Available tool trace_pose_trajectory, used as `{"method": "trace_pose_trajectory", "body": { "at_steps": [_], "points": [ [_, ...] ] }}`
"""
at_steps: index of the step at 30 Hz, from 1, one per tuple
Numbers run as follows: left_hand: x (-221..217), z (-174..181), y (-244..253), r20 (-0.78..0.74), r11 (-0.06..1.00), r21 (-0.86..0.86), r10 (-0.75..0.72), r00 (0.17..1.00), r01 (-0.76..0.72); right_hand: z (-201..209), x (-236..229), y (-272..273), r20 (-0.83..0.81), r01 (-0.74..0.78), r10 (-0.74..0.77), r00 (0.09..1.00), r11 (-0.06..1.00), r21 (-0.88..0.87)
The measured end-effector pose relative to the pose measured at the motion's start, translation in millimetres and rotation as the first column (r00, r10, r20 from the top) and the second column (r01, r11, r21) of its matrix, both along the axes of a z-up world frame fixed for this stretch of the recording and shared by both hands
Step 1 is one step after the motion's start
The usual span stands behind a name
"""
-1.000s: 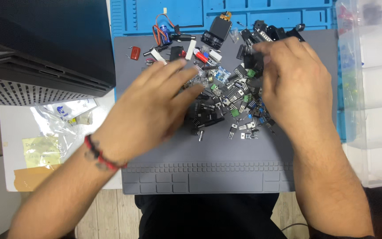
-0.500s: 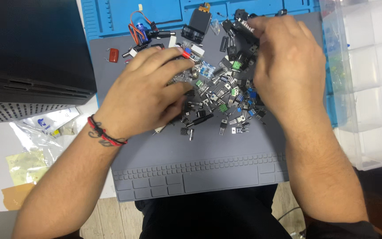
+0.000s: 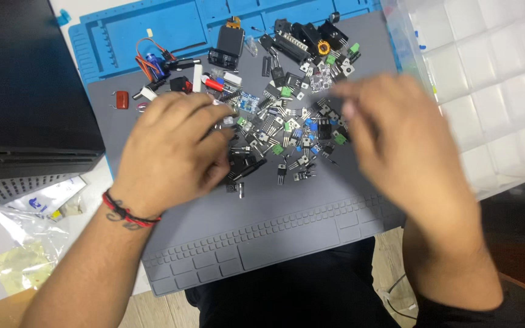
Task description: The person sorts a pile of loose electronic components on a gray mat, picking up items like transistors, capacitors, and connectors and placing them into a clear plastic organizer box. The hands continuously sift through the pile to separate different types of parts.
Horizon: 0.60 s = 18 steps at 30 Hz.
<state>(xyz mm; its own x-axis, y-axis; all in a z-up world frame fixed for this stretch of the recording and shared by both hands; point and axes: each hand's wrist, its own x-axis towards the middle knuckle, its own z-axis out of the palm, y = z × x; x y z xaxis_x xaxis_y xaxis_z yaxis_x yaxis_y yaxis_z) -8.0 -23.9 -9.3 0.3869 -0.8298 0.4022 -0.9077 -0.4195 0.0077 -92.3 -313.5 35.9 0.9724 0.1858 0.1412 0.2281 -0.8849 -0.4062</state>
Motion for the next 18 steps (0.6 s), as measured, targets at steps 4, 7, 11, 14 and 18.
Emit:
{"method": "trace_pose_trajectory", "body": {
  "at_steps": [4,7,11,14,18],
  "points": [
    [-5,3,-9,-0.125,0.995,-0.069,-0.086,0.988,0.078,-38,-23,10,0.059,-0.007,0.007,0.998,1.000,-0.008],
    [-4,2,-12,-0.157,0.982,-0.015,-0.189,0.969,0.189,-59,-31,15,0.077,0.019,-0.019,0.997,1.000,-0.001],
    [-2,-2,-11,-0.165,0.979,0.018,-0.196,0.967,0.201,-67,-29,19,0.072,-0.117,0.124,0.990,0.989,-0.094],
    [1,-1,-8,-0.155,0.981,0.035,-0.184,0.971,0.191,-69,-28,22,0.112,-0.175,0.186,0.976,0.979,-0.102],
    [2,-2,-3,-0.110,0.985,0.054,-0.156,0.982,0.163,-73,-28,20,0.091,-0.138,0.142,0.986,0.989,-0.049]
  ]
}}
